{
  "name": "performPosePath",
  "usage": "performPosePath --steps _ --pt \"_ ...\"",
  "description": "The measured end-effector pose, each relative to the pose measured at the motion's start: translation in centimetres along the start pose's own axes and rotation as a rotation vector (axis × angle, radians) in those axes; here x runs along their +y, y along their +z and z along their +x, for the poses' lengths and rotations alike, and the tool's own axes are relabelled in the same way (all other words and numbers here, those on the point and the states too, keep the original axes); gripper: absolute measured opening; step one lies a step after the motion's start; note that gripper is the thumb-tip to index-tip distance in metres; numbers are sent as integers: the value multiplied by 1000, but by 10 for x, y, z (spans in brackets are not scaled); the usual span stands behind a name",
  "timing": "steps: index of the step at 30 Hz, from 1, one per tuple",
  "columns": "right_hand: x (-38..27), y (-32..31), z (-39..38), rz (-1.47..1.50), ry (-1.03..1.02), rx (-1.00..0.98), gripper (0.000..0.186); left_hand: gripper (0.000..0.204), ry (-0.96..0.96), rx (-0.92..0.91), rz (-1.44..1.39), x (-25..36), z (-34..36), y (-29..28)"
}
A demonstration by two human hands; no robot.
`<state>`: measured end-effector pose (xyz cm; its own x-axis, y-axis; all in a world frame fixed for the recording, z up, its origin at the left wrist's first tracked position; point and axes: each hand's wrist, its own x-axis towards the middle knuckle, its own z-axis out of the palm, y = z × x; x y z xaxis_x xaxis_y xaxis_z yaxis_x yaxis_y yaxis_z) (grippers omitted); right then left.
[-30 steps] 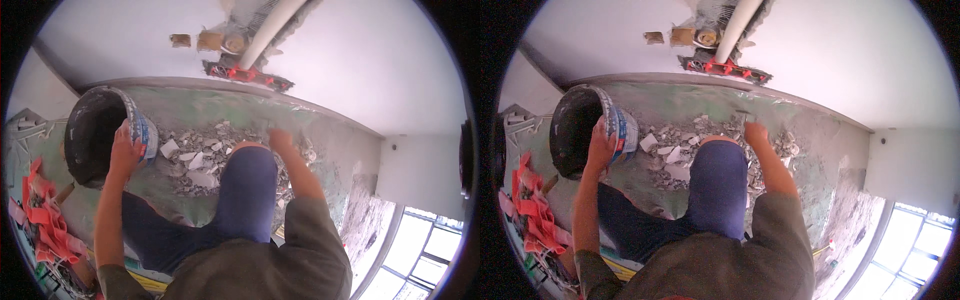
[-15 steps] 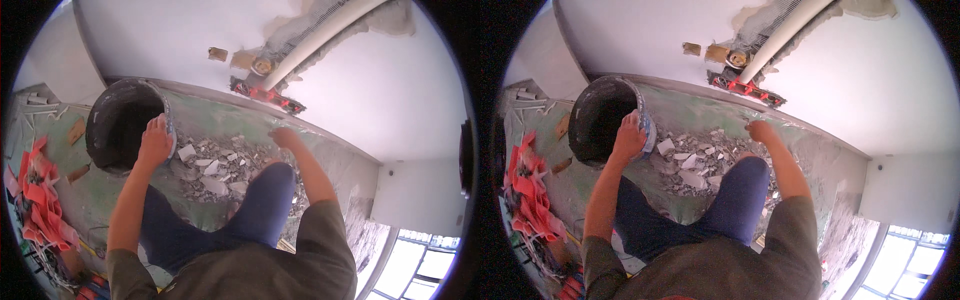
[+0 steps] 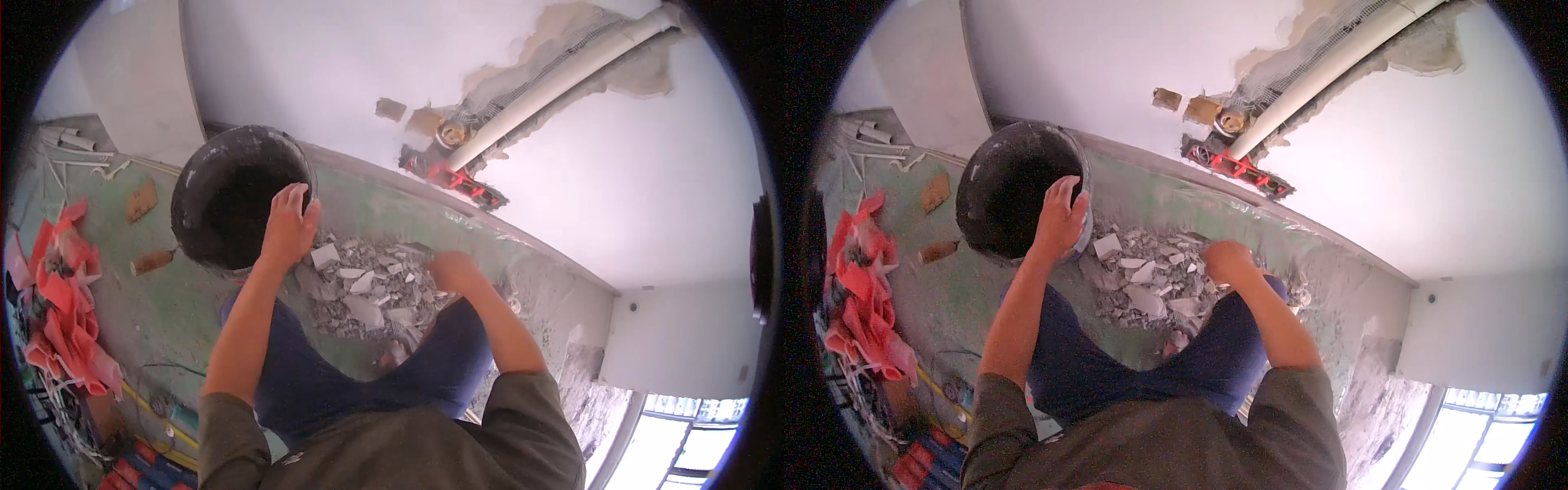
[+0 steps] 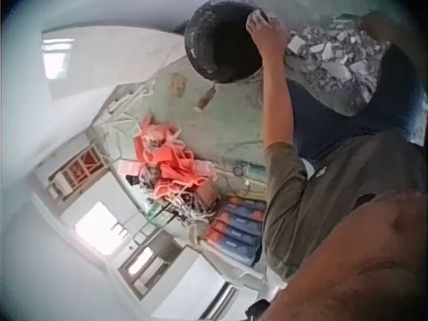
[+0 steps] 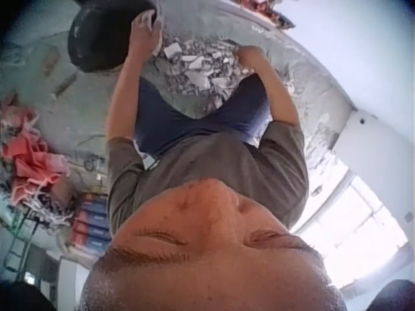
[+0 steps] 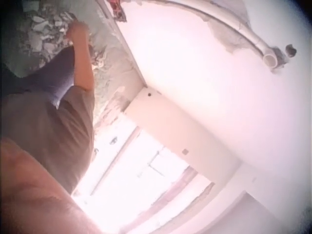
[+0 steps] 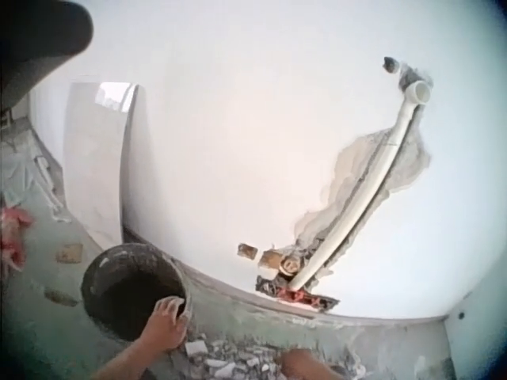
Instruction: The person is applying a plaster or cement-like material to a gap in a wall using a trowel and then mixing more material in a bucket.
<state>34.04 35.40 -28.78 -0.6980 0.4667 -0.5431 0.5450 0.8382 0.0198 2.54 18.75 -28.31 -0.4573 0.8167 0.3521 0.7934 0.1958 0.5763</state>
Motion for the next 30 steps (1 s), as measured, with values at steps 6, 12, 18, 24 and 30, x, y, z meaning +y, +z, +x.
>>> performPosePath --steps 6,12,18,24,30 --pt "-2 46 21 756 142 253 28 29 -79 105 -176 1 1 -5" --pt "-33 36 31 2227 263 -30 19 15 -45 63 -70 8 1 -10" --pt "-50 13 46 2392 124 -14 16 21 45 265 -186 13 2 -18" --pt "-35 17 49 2509 130 -134 11 16 66 387 -191 10 -11 -97" --pt "-44 7 39 2321 235 8 12 29 35 63 759 -6 -32 -198"
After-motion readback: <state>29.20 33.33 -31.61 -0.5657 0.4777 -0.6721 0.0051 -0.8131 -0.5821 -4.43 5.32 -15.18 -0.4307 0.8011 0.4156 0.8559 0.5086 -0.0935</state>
